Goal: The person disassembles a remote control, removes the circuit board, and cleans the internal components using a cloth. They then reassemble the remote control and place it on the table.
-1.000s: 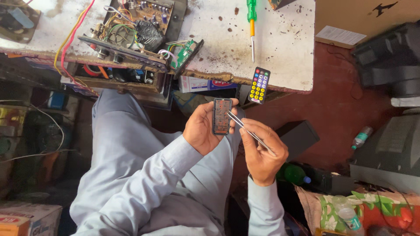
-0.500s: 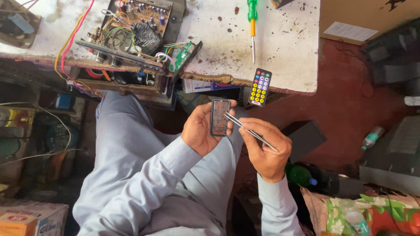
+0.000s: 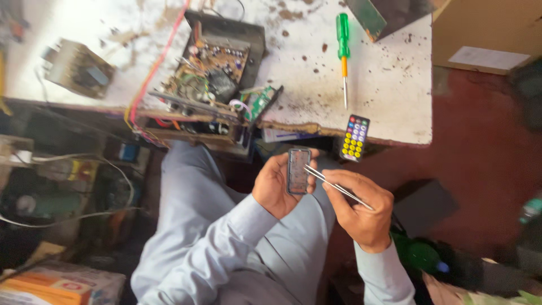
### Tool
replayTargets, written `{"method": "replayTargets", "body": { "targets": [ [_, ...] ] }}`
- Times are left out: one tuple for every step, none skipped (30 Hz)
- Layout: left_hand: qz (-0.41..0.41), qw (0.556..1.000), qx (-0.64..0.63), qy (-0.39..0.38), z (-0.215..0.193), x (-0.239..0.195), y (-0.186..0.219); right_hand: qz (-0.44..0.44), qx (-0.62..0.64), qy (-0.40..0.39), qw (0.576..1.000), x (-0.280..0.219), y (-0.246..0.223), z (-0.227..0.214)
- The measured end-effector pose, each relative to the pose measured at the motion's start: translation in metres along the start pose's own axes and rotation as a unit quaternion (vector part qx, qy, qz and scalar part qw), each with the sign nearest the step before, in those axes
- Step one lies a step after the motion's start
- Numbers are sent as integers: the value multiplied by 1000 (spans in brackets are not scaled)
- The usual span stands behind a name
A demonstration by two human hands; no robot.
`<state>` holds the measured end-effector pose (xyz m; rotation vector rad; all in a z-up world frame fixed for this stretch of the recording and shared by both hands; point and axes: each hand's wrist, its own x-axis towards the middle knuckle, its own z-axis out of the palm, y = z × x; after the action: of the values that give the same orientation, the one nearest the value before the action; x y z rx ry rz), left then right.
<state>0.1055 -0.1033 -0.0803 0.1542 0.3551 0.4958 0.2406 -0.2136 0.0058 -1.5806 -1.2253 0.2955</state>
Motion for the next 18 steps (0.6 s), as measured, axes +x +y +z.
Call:
{"method": "replayTargets", "body": {
  "targets": [
    [5,1000,4,-5,1,0,1,1,7,-1,1000,1,0,-1],
    [10,1000,9,-9,1,0,3,2,15,-2,1000,3,0,1],
    [12,1000,10,-13,2,0,3,0,12,0,1000,4,0,1],
    [12,1000,11,-12,2,0,5,-3,10,3,1000,5,0,2],
    [11,1000,10,-11,3,0,6,-3,5,5,1000,5,0,1],
    [10,1000,9,-10,4,1,8,-7,10,9,1000,6,0,3],
    [11,1000,8,-11,5,0,8,-8,12,11,1000,7,1,3],
    [12,1000,7,-12,5,0,10,-10,15,13,1000,7,1,3],
    [13,1000,5,-13,6,0,11,-15,14,10,1000,8,1,3],
    [14,1000,7,-15,6,0,12,-20,13,6,1000,8,2,3],
    [16,1000,8,-17,6,0,12,-25,13,3,1000,9,3,3],
    [17,1000,10,-19,6,0,13,-27,13,1,1000,9,4,3],
    [16,1000,7,-21,6,0,13,-28,12,-1,1000,10,5,3],
    [15,1000,4,-22,6,0,13,-30,12,-3,999,10,5,2],
    [16,1000,2,-23,5,0,13,-27,13,-2,1000,10,6,3],
    [16,1000,2,-25,5,0,13,-24,14,-2,1000,9,7,3],
    [17,1000,3,-26,5,0,13,-22,16,-2,1000,9,7,3],
    [18,999,4,-28,5,0,12,-24,14,-4,1000,9,7,2]
  ]
}}
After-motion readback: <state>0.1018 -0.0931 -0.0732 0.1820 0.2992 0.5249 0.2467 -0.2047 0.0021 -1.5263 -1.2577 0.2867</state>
